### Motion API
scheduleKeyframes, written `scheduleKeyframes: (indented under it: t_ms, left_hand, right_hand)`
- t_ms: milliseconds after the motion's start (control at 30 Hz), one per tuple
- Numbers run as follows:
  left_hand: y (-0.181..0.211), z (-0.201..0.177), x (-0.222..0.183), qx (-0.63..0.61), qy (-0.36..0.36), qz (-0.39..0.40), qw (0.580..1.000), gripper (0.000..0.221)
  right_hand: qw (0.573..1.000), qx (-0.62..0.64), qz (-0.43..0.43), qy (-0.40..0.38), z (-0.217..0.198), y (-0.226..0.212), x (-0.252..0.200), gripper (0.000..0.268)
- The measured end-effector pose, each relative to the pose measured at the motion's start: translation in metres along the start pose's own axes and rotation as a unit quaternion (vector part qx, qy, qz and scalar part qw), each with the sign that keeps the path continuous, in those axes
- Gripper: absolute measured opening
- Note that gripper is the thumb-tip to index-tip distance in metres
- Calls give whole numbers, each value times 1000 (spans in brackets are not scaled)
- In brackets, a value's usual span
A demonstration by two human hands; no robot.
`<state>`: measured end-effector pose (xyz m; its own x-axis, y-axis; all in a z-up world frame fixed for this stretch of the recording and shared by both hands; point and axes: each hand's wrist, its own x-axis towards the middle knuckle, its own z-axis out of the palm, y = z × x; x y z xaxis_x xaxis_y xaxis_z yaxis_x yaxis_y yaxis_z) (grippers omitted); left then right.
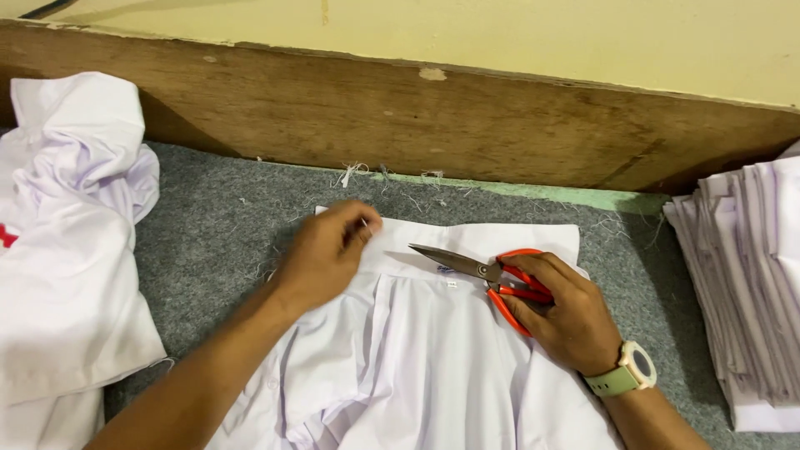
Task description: Trimming loose threads from white shirts using scissors
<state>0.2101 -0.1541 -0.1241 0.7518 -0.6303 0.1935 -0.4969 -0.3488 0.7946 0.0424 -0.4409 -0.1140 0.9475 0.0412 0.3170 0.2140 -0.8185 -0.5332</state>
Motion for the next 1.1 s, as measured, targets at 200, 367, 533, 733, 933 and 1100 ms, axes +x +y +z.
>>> scheduleKeyframes:
  t_ms: [200, 367, 533, 733, 933, 1100]
  left_hand:
    - [-1, -41, -1, 138, 225, 88, 960, 55]
    - [55, -47, -7, 102, -20, 125, 987, 21]
    - [81, -19, -45, 136, -192, -17, 972, 27]
    - [51, -6, -73, 100, -109, -40, 988, 15]
    - [34, 0, -74, 6, -12, -39, 999, 7]
    - [20, -2, -69, -28, 24, -51, 998, 6]
  right_hand:
    - [1000, -27, 10, 11, 3, -1, -2, 41]
    - [999, -10, 37, 24, 0, -9, 2, 40]
    - [999, -26, 38, 27, 0, -9, 1, 41]
    - [999, -22, 42, 21, -1, -10, -2, 41]
    - [998, -27, 44, 30, 0, -6, -4, 42]
    - [998, -18, 36, 38, 1, -7, -5, 41]
